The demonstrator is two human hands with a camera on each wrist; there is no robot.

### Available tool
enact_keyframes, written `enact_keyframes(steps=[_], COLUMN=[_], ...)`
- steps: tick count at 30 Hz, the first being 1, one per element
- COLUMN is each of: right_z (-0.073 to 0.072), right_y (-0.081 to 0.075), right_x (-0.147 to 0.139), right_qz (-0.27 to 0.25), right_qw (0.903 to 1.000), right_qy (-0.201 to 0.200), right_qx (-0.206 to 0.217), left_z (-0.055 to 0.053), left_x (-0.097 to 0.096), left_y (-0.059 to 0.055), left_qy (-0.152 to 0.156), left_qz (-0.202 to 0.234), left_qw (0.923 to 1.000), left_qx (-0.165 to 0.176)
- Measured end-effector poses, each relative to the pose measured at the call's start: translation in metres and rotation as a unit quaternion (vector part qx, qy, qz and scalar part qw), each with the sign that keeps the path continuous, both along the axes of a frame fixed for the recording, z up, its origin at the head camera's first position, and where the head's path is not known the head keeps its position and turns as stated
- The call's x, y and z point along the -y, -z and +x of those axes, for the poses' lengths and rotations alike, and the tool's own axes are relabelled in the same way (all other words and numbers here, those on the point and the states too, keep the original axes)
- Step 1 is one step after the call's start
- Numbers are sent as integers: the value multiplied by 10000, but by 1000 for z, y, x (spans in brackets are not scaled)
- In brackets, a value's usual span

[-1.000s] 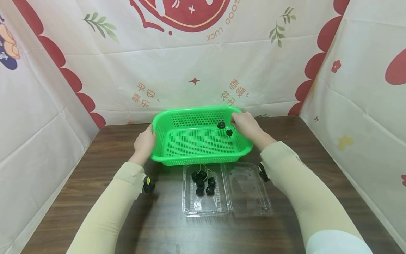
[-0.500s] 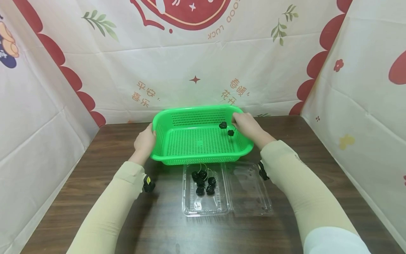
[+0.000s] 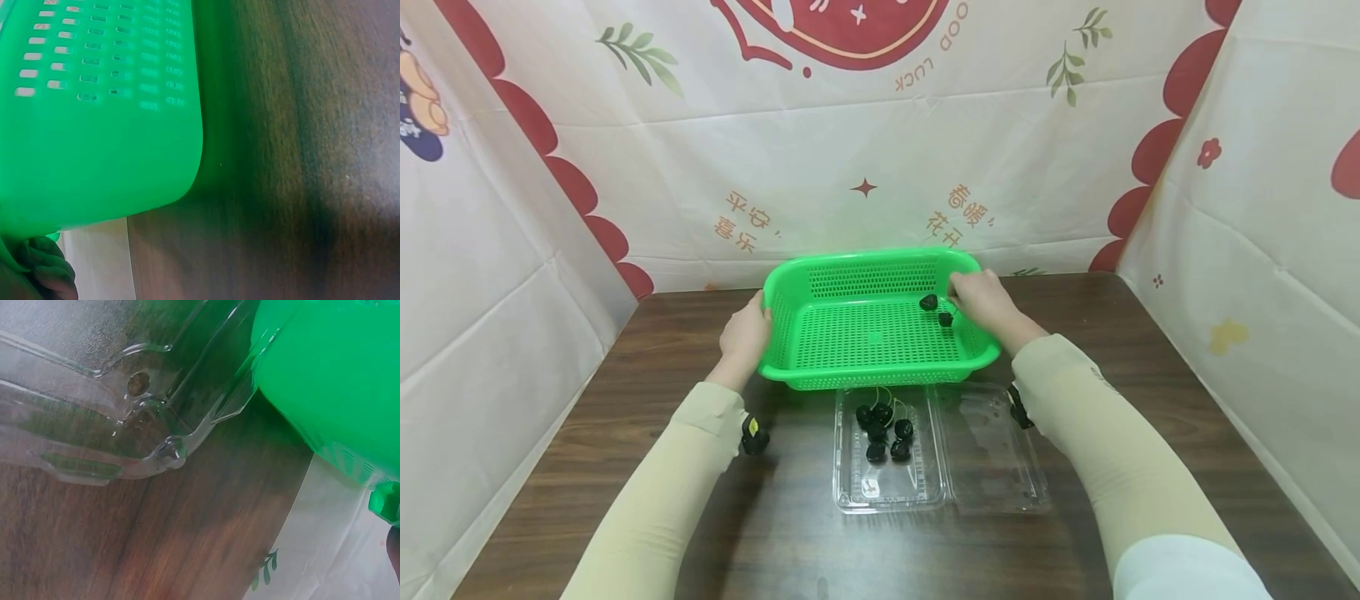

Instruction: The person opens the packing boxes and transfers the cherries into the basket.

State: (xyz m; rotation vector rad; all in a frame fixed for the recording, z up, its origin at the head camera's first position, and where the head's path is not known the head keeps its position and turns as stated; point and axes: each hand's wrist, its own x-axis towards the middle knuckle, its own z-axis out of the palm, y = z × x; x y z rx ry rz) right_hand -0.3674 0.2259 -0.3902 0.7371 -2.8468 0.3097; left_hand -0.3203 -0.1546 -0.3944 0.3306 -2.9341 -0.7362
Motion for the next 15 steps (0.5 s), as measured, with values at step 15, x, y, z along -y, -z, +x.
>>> enact_keyframes(steps=[15], right_z=[3], right_y=[2], right_x=[3], right_qz=[756], right_qw=[9957], right_qy=[-195], right_qx=[-499], left_z=[-1], left_x=[3], left_y=[4], left_qy=[46], left_qz=[115], left_qw=[9998], left_qx=[-121])
